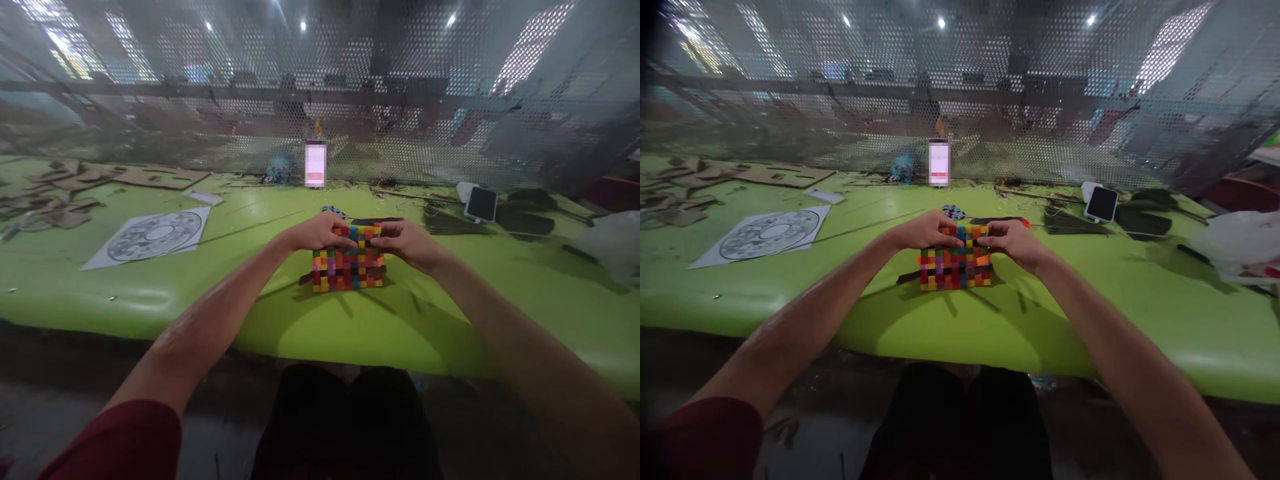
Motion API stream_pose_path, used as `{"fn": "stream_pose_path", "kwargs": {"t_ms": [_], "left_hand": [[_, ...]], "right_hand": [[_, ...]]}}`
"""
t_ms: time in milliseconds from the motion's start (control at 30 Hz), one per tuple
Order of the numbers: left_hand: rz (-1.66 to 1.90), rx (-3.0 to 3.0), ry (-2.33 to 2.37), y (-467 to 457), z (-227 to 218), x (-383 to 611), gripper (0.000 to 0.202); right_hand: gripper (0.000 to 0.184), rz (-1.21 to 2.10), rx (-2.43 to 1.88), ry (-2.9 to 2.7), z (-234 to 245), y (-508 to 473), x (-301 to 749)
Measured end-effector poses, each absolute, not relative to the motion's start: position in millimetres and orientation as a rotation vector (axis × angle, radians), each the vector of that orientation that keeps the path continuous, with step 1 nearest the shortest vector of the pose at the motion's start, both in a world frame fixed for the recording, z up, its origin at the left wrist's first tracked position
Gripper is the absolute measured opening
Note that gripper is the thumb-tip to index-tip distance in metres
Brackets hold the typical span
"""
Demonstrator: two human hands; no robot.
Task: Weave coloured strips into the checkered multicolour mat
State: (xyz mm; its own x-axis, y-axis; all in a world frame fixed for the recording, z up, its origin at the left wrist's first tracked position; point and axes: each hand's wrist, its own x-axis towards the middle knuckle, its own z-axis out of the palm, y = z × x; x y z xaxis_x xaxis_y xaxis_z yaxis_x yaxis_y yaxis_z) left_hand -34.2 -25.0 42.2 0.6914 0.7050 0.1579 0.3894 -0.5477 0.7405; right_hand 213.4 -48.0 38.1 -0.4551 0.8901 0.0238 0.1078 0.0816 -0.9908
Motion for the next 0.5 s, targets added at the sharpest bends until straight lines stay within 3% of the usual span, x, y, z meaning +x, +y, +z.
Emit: {"fn": "stream_pose_path", "kwargs": {"t_ms": [167,333,500], "left_hand": [[0.666,2.119,0.840,-28.0,44.0,-34.1,0.039],[0.663,2.082,0.767,-36.7,54.2,-38.9,0.033],[1.138,2.626,0.775,-51.1,58.5,-27.7,0.020]], "right_hand": [[0.036,1.490,-0.983,-1.611,35.5,-48.0,211.2],[0.031,1.322,-0.920,-1.669,44.9,-53.3,212.4],[0.026,0.920,-0.764,-1.817,62.7,-59.2,220.3]]}}
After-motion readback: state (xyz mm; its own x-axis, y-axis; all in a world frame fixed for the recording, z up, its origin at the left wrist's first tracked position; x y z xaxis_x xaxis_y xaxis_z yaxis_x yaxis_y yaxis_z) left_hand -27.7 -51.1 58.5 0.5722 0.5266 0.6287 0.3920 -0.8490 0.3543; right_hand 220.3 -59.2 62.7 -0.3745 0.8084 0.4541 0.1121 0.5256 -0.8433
